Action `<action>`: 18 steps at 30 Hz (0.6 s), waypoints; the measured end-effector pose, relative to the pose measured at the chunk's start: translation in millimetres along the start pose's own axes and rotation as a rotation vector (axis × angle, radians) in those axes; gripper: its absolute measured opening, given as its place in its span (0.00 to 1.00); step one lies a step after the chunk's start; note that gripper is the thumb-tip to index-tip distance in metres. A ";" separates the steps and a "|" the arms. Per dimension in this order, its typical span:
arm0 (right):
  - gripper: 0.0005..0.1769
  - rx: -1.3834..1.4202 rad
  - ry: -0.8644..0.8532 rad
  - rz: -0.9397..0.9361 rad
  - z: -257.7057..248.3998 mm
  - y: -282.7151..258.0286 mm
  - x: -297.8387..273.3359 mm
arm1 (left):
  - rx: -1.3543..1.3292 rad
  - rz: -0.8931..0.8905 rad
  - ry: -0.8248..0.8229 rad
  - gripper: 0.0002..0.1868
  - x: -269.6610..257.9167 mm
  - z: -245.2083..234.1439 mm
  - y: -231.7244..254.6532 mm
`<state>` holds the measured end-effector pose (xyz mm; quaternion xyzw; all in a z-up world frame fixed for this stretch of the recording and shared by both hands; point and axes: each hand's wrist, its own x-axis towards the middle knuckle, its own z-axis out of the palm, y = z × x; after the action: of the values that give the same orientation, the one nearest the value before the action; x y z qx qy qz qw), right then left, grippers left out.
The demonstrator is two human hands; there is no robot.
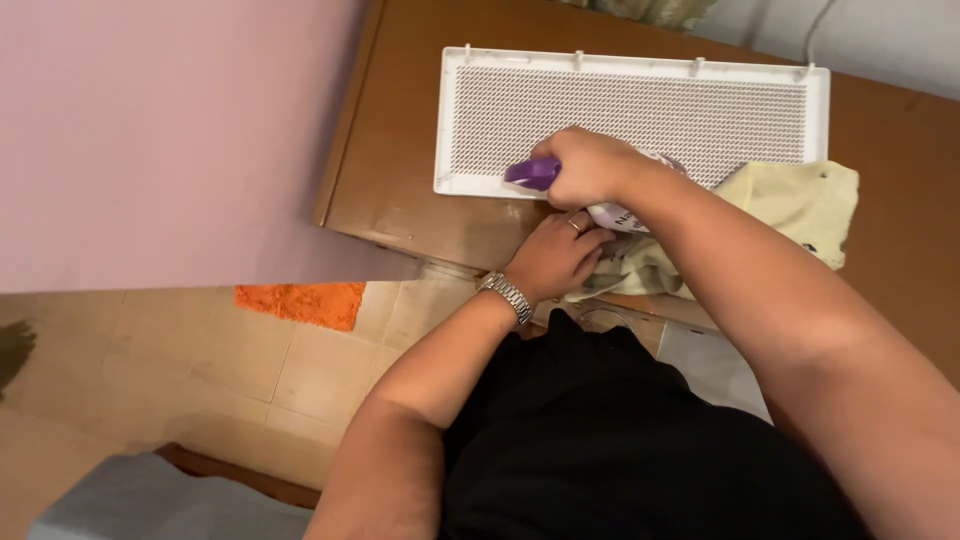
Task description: The person removes a white air conditioner filter, sprays it with cleaner, and wipes it thoroughly with a cloth. They then wipe the wooden table surface and reinstall the filter into the wall-mounted unit.
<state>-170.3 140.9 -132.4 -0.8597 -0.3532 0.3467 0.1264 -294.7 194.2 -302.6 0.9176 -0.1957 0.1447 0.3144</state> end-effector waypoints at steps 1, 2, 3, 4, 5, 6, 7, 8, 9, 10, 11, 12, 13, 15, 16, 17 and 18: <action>0.35 -0.002 0.001 -0.008 3.8 2.2 4.5 | 0.007 -0.003 0.003 0.13 -2.6 0.4 -0.9; 0.36 -0.017 0.035 -0.036 8.1 4.9 8.1 | 0.025 -0.016 0.035 0.13 -5.4 1.4 -0.9; 0.37 -0.034 0.070 -0.060 12.0 7.9 10.1 | 0.039 -0.026 0.070 0.13 -7.6 3.3 0.6; 0.37 -0.038 0.071 -0.063 12.2 7.1 10.4 | 0.042 -0.026 0.074 0.13 -8.6 3.5 -1.6; 0.38 -0.010 0.080 -0.069 11.8 6.7 11.9 | 0.040 -0.028 0.091 0.13 -9.0 3.4 -4.5; 0.39 0.018 0.088 -0.075 10.5 6.0 13.9 | 0.038 -0.029 0.107 0.13 -8.7 2.7 -7.9; 0.39 0.017 0.091 -0.076 10.2 5.1 16.0 | 0.040 -0.026 0.108 0.13 -9.8 0.1 -11.6; 0.39 0.027 0.135 -0.076 9.6 4.3 17.8 | 0.060 -0.032 0.137 0.12 -10.5 -2.5 -15.0; 0.39 0.038 0.182 -0.074 8.1 4.7 19.8 | 0.079 -0.034 0.166 0.11 -9.7 -4.6 -19.2; 0.39 0.037 0.189 -0.074 3.6 3.7 20.0 | 0.082 -0.028 0.167 0.11 -5.9 -8.0 -21.4; 0.37 0.021 0.229 -0.062 1.6 2.7 19.0 | 0.067 -0.026 0.191 0.11 -4.7 -10.7 -21.9; 0.36 0.004 0.270 -0.049 -0.4 1.9 18.1 | 0.052 -0.023 0.215 0.12 -3.5 -13.1 -22.4; 0.36 0.006 0.273 -0.046 1.3 2.8 17.1 | 0.051 -0.019 0.213 0.12 -1.9 -12.9 -22.3; 0.37 0.003 0.319 -0.139 0.9 4.5 16.0 | 0.074 -0.008 0.300 0.11 5.4 -13.7 -24.1; 0.37 0.000 0.327 -0.137 0.7 9.5 20.1 | 0.074 0.001 0.302 0.11 8.6 -12.7 -28.8; 0.37 0.004 0.336 -0.152 3.2 15.8 22.5 | 0.079 -0.003 0.312 0.11 9.5 -9.7 -31.2; 0.36 0.006 0.345 -0.167 5.9 22.8 24.7 | 0.084 -0.006 0.322 0.10 10.6 -6.1 -33.3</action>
<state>-149.9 141.5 -159.7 -0.8737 -0.3953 0.1834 0.2163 -271.2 219.4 -311.2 0.8955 -0.1335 0.2971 0.3033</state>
